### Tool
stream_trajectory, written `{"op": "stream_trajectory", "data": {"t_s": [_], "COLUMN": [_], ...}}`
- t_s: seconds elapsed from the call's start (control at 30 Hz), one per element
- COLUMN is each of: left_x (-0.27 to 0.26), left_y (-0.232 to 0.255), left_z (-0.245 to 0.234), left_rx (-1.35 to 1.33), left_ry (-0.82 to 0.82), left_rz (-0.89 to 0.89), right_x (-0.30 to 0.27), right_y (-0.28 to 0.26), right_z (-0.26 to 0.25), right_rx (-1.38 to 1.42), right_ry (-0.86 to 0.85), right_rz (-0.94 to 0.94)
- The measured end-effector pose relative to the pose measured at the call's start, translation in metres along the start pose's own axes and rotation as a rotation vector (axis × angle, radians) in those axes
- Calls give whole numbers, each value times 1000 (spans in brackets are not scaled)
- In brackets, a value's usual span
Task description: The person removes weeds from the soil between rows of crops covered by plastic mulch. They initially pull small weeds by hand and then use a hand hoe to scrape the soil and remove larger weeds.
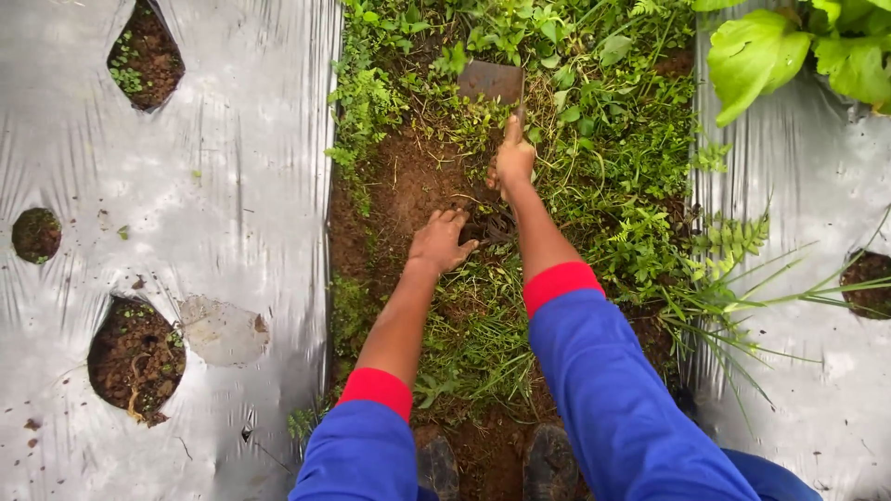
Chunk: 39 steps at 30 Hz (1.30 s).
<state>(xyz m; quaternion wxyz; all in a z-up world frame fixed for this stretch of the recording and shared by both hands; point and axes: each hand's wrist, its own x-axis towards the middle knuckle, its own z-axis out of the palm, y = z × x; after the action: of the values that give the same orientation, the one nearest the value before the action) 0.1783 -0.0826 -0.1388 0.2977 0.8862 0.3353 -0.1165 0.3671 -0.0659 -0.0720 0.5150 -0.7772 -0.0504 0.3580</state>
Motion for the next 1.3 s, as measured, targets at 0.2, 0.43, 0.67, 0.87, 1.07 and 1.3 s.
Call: {"op": "stream_trajectory", "data": {"t_s": [0.2,0.43,0.67,0.87,1.07,1.3], "left_x": [3,-13,-12,-14,-8,-21], "left_y": [-1,16,17,12,3,6], "left_z": [1,-26,-28,-29,-26,-35], "left_rx": [81,75,42,109,46,-97], "left_ry": [68,213,89,-222,-295,-156], "left_rz": [69,106,-52,-87,-85,-63], "right_x": [-42,-110,-135,-66,-25,-43], "right_y": [18,78,31,-56,-21,21], "right_z": [-26,-83,-81,-34,-9,-16], "right_rx": [42,-137,-3,180,93,151], "right_ry": [-11,-93,-93,-30,-21,30], "right_rz": [73,51,22,-133,37,92]}}
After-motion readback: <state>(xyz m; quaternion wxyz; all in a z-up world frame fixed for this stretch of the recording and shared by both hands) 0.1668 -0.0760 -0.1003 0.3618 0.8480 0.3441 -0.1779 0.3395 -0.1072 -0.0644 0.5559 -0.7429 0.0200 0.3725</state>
